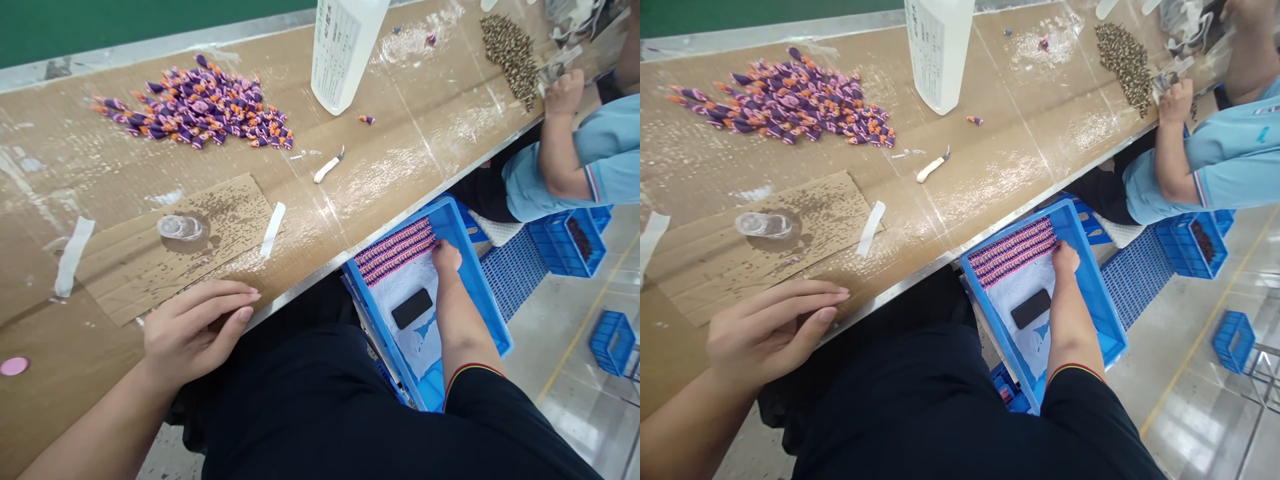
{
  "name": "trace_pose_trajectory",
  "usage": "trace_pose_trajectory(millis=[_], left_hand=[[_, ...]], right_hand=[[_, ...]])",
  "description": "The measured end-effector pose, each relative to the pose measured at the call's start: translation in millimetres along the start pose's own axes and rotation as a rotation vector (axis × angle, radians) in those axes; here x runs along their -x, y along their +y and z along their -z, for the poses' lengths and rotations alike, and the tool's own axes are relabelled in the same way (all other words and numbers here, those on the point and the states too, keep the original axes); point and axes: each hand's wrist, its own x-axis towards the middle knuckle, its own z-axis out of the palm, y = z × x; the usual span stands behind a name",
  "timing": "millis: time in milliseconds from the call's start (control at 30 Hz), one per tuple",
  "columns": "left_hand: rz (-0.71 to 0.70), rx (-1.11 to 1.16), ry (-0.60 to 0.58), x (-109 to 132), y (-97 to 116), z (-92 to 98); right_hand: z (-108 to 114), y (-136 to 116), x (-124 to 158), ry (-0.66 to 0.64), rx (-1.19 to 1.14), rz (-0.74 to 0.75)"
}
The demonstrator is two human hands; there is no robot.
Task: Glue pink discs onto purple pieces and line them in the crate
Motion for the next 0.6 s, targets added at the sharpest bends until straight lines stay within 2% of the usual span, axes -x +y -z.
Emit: trace_pose_trajectory(millis=[267, 400, 467, 533, 600], left_hand=[[-0.043, -0.005, -0.021, -3.2, -0.6, 2.9], [-0.064, -0.003, -0.012, -1.9, -0.3, 1.8], [-0.083, 0.002, 0.0, -1.1, 0.6, 0.7], [-0.103, 0.017, 0.015, -0.4, 2.3, -0.2], [-0.126, 0.032, 0.016, -0.1, 4.2, -0.5]], right_hand=[[30.0, -12.8, 24.0, 0.007, -0.038, 0.006], [67.9, -18.8, 46.3, 0.086, -0.14, 0.086], [99.6, -24.1, 69.0, 0.216, -0.368, 0.257], [137.4, -27.2, 105.5, 0.374, -0.75, 0.553], [174.5, -23.0, 156.7, 0.339, -1.119, 0.902]])
